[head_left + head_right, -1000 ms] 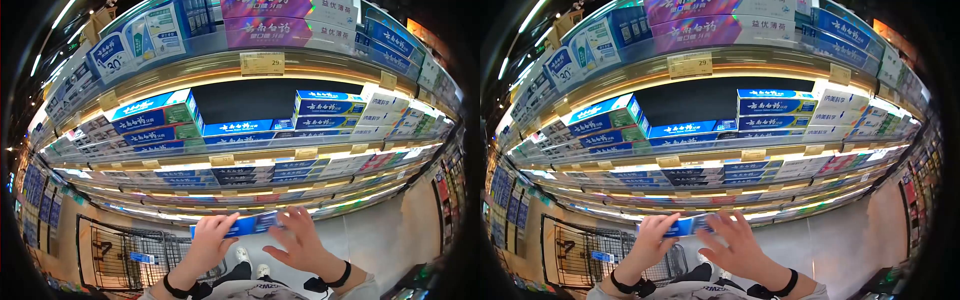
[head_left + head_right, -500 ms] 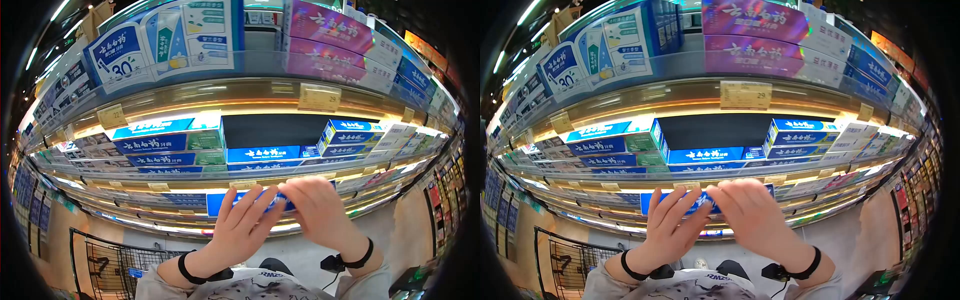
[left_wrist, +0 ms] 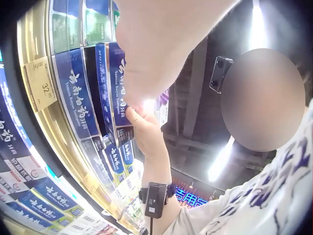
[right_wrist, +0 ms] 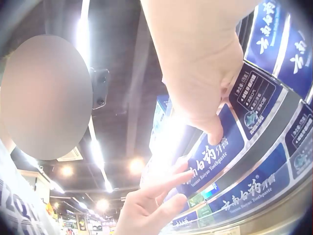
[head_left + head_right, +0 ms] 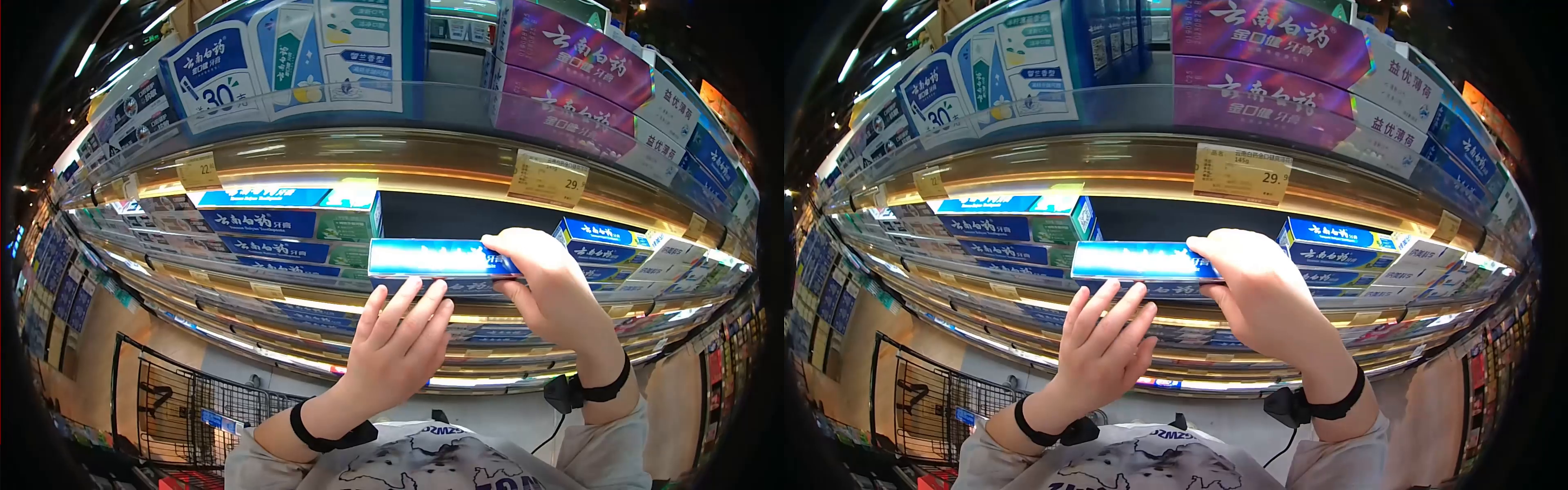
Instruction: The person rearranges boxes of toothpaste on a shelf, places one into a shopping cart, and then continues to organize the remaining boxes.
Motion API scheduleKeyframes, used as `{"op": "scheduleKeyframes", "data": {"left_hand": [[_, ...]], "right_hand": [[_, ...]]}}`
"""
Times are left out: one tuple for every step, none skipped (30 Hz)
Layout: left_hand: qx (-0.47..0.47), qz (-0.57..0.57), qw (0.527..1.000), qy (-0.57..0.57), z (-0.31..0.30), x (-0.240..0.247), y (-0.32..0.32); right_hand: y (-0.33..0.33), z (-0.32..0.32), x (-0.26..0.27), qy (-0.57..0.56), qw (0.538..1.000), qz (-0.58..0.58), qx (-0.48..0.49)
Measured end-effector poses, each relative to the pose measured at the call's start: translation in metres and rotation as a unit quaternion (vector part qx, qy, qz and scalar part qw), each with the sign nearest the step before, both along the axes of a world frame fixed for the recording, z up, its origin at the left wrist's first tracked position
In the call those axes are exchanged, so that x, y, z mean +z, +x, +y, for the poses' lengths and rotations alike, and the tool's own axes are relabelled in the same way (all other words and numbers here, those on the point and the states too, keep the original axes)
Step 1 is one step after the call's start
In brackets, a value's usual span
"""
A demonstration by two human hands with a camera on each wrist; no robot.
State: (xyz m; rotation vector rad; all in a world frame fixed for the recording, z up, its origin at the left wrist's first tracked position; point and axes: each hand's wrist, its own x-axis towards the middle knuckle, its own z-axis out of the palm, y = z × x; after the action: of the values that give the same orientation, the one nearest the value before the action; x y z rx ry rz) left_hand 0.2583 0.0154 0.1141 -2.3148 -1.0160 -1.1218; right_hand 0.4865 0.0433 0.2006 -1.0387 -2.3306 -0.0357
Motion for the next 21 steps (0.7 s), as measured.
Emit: {"op": "scheduleKeyframes", "data": {"left_hand": [[0.010, 0.015, 1.000, 0.011, 0.002, -0.001, 0.001], [0.009, 0.018, 1.000, 0.011, 0.004, -0.001, 0.003], [0.015, 0.013, 1.000, 0.011, 0.006, -0.002, 0.005], [0.019, 0.009, 1.000, 0.011, 0.008, -0.003, 0.007], [0.020, 0.013, 1.000, 0.011, 0.010, -0.005, 0.009], [0.017, 0.015, 1.000, 0.008, 0.010, -0.006, 0.011], [0.021, 0.010, 1.000, 0.010, 0.010, -0.007, 0.012], [0.027, 0.005, 1.000, 0.012, 0.010, -0.007, 0.014], [0.026, 0.003, 1.000, 0.008, 0.011, -0.007, 0.014], [0.026, 0.005, 1.000, 0.007, 0.011, -0.007, 0.014], [0.022, 0.001, 1.000, 0.004, 0.012, -0.007, 0.014], [0.019, -0.004, 1.000, 0.000, 0.013, -0.006, 0.013], [0.023, -0.001, 1.000, -0.001, 0.014, -0.006, 0.011], [0.019, -0.007, 0.999, 0.026, 0.017, -0.005, 0.007], [0.016, -0.014, 0.998, 0.053, 0.021, -0.003, 0.003], [0.028, -0.019, 0.997, 0.073, 0.023, 0.008, -0.001], [0.041, -0.001, 0.997, 0.069, 0.025, 0.021, -0.008], [0.053, 0.016, 0.996, 0.065, 0.028, 0.035, -0.015], [0.038, 0.038, 0.998, 0.044, 0.035, 0.050, -0.019], [0.023, 0.060, 0.998, 0.023, 0.042, 0.063, -0.022], [0.016, 0.092, 0.995, 0.025, 0.046, 0.069, -0.026]], "right_hand": [[0.002, 0.003, -0.001, -0.004, 1.000, 0.001, 0.003], [0.003, 0.006, -0.002, -0.003, 1.000, 0.004, 0.002], [0.005, 0.009, -0.003, -0.007, 1.000, 0.007, 0.010], [0.007, 0.011, -0.004, -0.011, 1.000, 0.009, 0.017], [0.009, 0.011, -0.005, -0.013, 1.000, 0.012, 0.013], [0.011, 0.012, -0.006, -0.022, 1.000, 0.012, 0.016], [0.012, 0.013, -0.006, -0.031, 0.999, 0.012, 0.021], [0.012, 0.014, -0.006, -0.032, 0.999, 0.013, 0.020], [0.011, 0.014, -0.005, -0.027, 0.999, 0.009, 0.021], [0.011, 0.014, -0.004, -0.021, 1.000, 0.006, 0.022], [0.011, 0.014, -0.003, -0.021, 0.999, 0.008, 0.023], [0.011, 0.014, -0.001, -0.034, 0.999, 0.002, 0.019], [0.009, 0.015, 0.000, -0.046, 0.999, -0.003, 0.016], [0.009, 0.016, -0.001, -0.046, 0.999, -0.002, 0.021], [0.010, 0.016, -0.002, -0.034, 0.999, -0.007, 0.022], [0.010, 0.017, -0.002, -0.022, 0.999, -0.013, 0.022], [0.010, 0.017, -0.002, -0.021, 0.999, -0.019, 0.021], [0.010, 0.017, -0.002, -0.022, 0.999, -0.019, 0.024], [0.010, 0.018, -0.001, -0.018, 0.999, -0.020, 0.023], [0.010, 0.018, -0.001, -0.014, 0.999, -0.022, 0.022], [0.010, 0.018, -0.002, -0.015, 0.999, -0.022, 0.023]]}}
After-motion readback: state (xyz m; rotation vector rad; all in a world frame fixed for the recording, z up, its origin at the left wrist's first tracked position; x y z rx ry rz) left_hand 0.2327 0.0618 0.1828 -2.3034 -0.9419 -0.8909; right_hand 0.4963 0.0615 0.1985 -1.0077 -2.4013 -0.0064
